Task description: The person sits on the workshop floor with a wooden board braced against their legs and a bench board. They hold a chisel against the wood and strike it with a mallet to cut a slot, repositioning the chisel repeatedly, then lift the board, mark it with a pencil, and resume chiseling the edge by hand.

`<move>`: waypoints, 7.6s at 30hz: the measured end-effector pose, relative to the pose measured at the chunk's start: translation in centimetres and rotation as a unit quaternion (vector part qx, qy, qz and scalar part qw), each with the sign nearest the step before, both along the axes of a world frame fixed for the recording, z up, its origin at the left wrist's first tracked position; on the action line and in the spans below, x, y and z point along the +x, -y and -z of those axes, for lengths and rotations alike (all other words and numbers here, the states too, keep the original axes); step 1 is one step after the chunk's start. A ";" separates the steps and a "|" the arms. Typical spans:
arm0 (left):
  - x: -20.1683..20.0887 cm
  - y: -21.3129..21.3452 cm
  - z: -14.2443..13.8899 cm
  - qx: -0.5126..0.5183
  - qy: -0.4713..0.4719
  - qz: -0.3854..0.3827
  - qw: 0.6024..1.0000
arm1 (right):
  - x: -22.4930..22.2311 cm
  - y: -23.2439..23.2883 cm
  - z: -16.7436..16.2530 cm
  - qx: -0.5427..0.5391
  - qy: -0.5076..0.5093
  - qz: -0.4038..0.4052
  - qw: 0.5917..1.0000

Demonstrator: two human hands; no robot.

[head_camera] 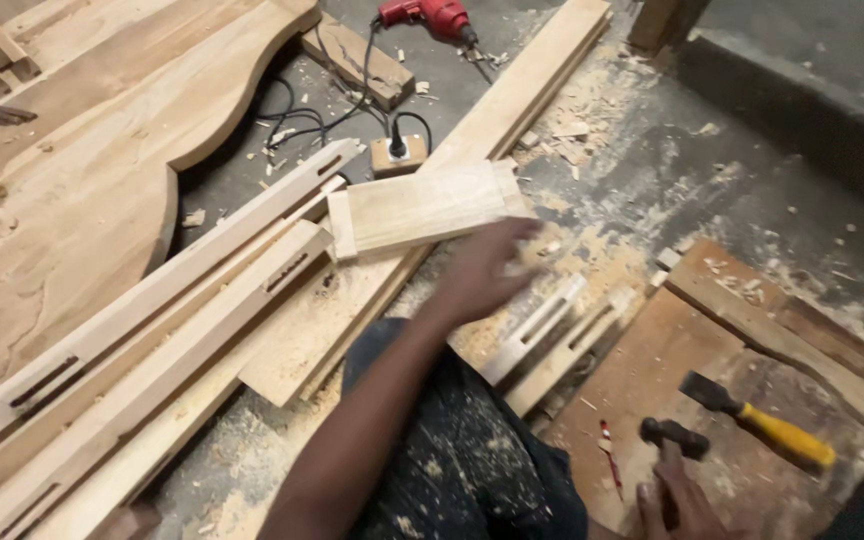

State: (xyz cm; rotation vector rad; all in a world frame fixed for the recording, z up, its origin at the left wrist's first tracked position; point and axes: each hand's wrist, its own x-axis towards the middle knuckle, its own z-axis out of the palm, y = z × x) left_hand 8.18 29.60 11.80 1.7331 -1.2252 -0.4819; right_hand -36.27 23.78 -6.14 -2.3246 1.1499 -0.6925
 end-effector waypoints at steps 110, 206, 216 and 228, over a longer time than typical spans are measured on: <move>-19.6 -6.4 -1.4 -0.172 -0.720 -0.146 0.657 | -1.9 -5.4 -21.0 0.191 0.262 -0.040 0.945; -13.9 7.1 3.6 -0.143 -0.131 -0.114 0.974 | 16.3 5.3 -7.9 0.300 0.228 -0.016 0.926; -14.0 7.2 3.4 -0.136 -0.057 -0.136 0.980 | 16.6 5.8 -4.3 0.203 0.269 0.020 0.941; -13.9 6.4 3.5 -0.108 -0.069 -0.147 0.981 | 16.7 6.7 -2.4 0.474 0.536 0.273 0.643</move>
